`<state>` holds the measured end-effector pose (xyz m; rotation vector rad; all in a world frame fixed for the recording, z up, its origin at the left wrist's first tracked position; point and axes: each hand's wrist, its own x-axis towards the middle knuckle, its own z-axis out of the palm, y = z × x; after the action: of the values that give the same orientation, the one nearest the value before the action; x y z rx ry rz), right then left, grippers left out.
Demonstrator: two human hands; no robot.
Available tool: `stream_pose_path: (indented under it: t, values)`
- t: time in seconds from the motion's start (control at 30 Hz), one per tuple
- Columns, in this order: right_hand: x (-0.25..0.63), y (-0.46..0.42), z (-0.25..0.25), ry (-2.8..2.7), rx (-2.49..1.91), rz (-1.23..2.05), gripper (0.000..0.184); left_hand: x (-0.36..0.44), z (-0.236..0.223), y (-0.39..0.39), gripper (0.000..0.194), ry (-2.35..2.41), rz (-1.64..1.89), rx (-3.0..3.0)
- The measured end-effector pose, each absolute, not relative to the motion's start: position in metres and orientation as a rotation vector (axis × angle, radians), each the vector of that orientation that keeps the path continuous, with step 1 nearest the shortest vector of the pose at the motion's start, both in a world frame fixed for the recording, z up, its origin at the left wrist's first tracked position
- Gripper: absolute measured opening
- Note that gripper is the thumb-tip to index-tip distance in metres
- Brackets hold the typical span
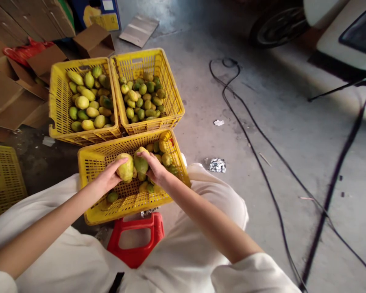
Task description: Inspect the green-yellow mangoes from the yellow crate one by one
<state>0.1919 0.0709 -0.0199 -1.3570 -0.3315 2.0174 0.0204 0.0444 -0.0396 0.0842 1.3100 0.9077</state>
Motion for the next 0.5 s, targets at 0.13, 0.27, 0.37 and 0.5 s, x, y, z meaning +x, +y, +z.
stream_pose_path:
  t: [0.13,0.27,0.37,0.5]
  values:
    - [0.192,0.075,-0.015,-0.179,-1.407,2.088,0.017,0.018,-0.033,0.048,0.034,1.326,0.875,0.052]
    - [0.192,0.074,-0.019,-0.172,-1.363,2.124,0.024,0.017,-0.028,0.049,0.03,1.34,0.784,0.048]
    - [0.191,0.072,-0.026,-0.177,-1.33,2.109,0.03,0.017,-0.029,0.048,0.029,1.349,0.786,0.069]
    - [0.192,0.072,-0.031,-0.129,-1.32,2.118,0.028,0.02,-0.029,0.047,0.029,1.356,0.786,0.078]
